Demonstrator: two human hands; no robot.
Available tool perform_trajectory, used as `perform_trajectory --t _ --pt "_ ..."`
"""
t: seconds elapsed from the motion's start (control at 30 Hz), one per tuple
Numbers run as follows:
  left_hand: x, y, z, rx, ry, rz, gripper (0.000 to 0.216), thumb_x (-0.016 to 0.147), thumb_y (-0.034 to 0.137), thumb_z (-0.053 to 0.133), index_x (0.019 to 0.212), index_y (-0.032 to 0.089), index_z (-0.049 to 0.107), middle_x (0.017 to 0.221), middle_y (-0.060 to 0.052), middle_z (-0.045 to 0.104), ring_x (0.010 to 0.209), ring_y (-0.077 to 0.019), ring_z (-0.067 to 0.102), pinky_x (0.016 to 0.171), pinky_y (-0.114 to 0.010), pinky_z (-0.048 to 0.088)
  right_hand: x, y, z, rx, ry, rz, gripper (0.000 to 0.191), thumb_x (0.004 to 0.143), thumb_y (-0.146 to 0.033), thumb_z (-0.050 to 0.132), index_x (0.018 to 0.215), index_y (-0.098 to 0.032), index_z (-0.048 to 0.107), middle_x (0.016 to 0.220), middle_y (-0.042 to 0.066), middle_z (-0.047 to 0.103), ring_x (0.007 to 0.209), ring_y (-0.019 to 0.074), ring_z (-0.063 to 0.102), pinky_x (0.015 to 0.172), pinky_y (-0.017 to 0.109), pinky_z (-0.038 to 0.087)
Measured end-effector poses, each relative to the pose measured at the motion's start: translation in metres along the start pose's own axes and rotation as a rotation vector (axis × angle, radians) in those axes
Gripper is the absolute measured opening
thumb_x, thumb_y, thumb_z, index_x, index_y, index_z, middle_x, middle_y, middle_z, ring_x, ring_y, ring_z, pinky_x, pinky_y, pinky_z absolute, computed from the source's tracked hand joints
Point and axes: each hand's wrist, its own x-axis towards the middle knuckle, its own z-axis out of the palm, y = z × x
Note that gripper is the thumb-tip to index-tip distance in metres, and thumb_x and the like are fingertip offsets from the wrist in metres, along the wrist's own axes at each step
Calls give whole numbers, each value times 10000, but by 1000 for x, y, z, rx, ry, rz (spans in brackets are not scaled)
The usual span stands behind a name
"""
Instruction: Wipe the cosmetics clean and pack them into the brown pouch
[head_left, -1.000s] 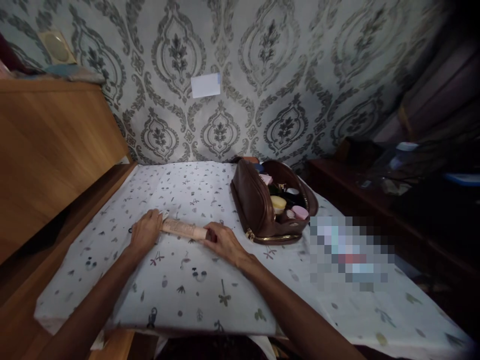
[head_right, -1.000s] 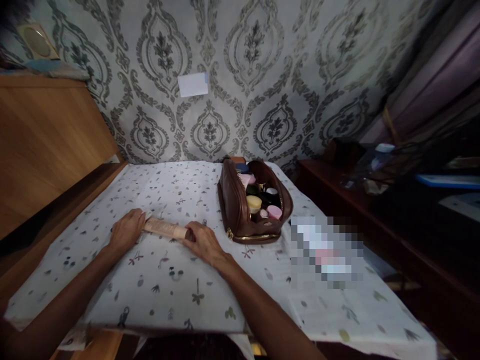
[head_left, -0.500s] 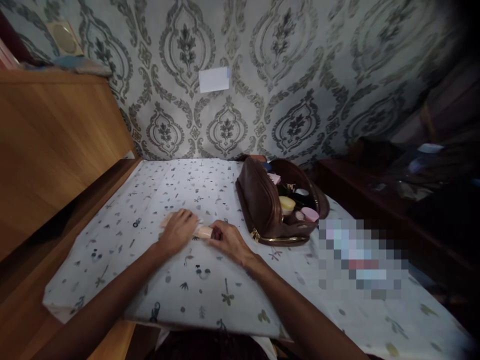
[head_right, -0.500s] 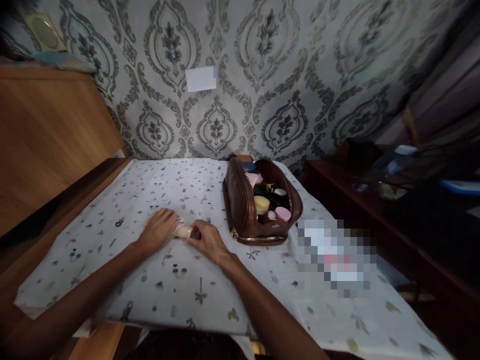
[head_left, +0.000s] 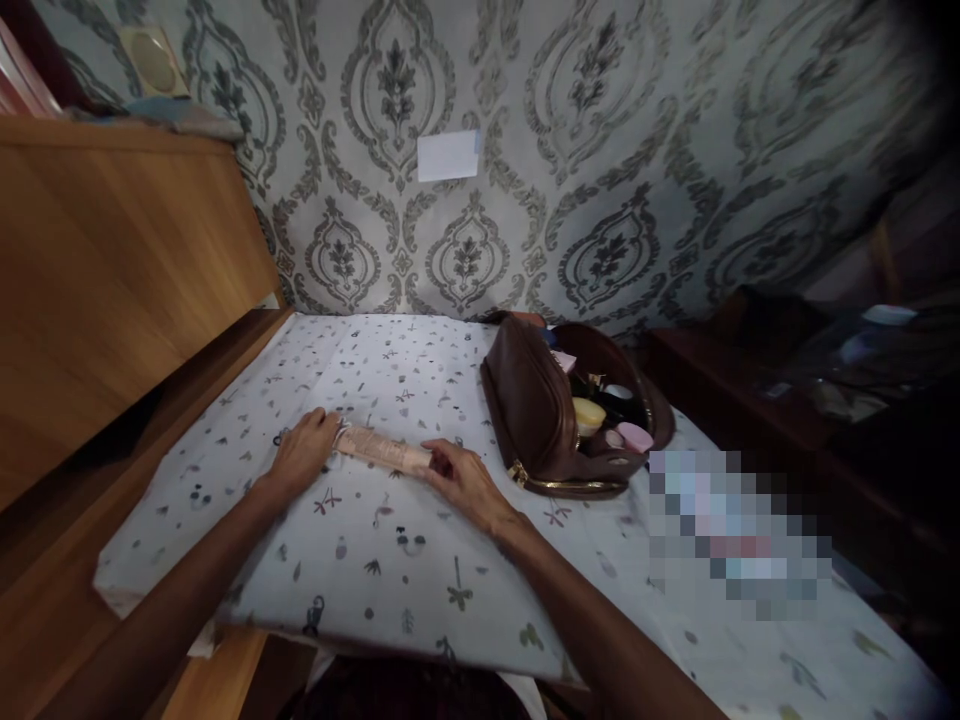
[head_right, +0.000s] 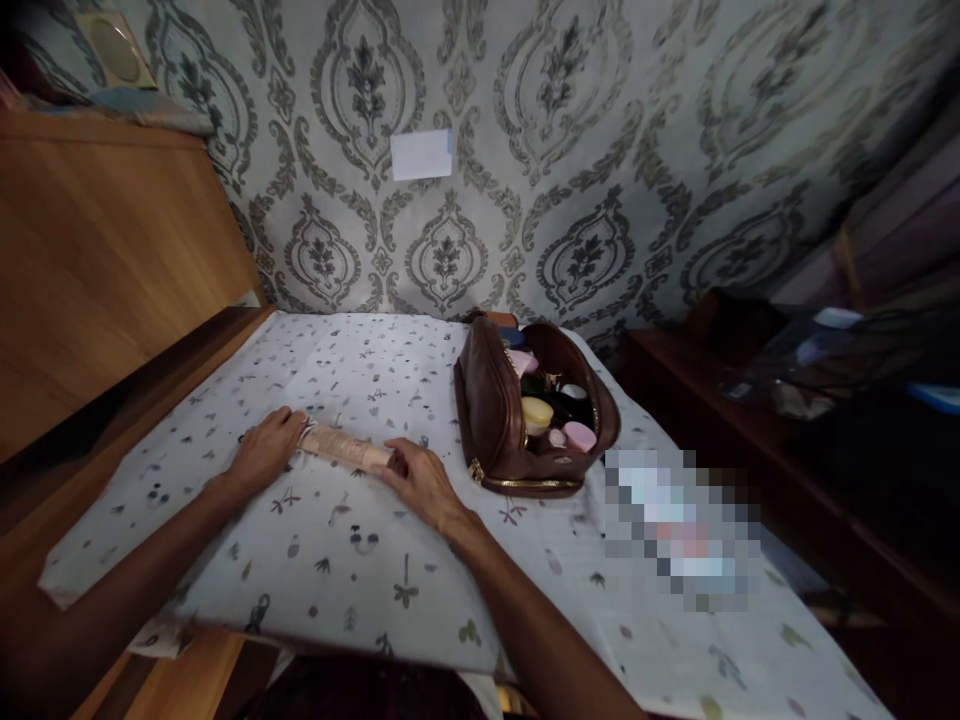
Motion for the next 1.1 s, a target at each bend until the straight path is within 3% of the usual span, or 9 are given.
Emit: perform_trajectory --t 0.13,0.23,0.37,0.47,0.57,0.73,0.83,1.1 --pt "2 9 -19 -45 12 -42 250 1000 230 321 1133 216 532 956 -43 610 766 -196 597 663 -305 441 2 2 5 75 51 57 344 762 -248 702 1083 -209 588 746 -40 636 639 133 558 612 252 423" --pt "5 40 -34 -164 115 43 282 1006 223 303 1207 231 501 1024 -38 616 832 -176 602 694 -282 447 2 1 7 80 89 73 280 715 -221 722 960 -216 586 685 -61 598 602 125 530 587 239 409" --pt "8 98 -31 -140 166 351 274 1007 212 324 963 186 593 885 -53 620 858 -206 579 736 -317 433 1 -1 9 -5 153 -29 154 715 -162 675 796 -213 555 678 -49 578 602 121 513 586 231 398" --pt "9 118 -15 -42 180 463 266 998 284 408 847 183 602 805 -57 621 812 -225 566 756 -367 409 0 0 9 -79 161 -93 196 701 -135 684 727 -212 505 697 -39 575 620 125 511 598 233 397" --pt "12 102 -5 33 185 452 282 999 316 424 843 181 617 782 -64 625 806 -233 562 772 -388 394 0 1 9 -83 112 -102 210 704 -138 711 776 -213 529 712 -41 587 634 130 527 605 231 407" --pt "15 43 -11 59 113 292 331 1005 356 403 844 181 633 819 -86 649 864 -248 572 807 -393 400 -1 1 8 -57 81 -64 231 709 -120 718 856 -213 566 744 -42 606 654 129 557 610 226 411" --pt "12 19 -12 53 100 189 382 1016 368 349 832 180 626 826 -88 657 822 -230 588 749 -350 417 -1 0 8 -29 61 -45 224 721 -124 717 870 -212 575 725 -48 603 638 126 557 602 224 414" --pt "17 6 -1 -52 113 53 480 1018 342 251 715 191 592 703 -45 652 688 -175 613 674 -283 406 1 -3 3 -125 3 -77 266 774 -165 717 1024 -197 635 834 4 601 738 161 568 700 279 447"
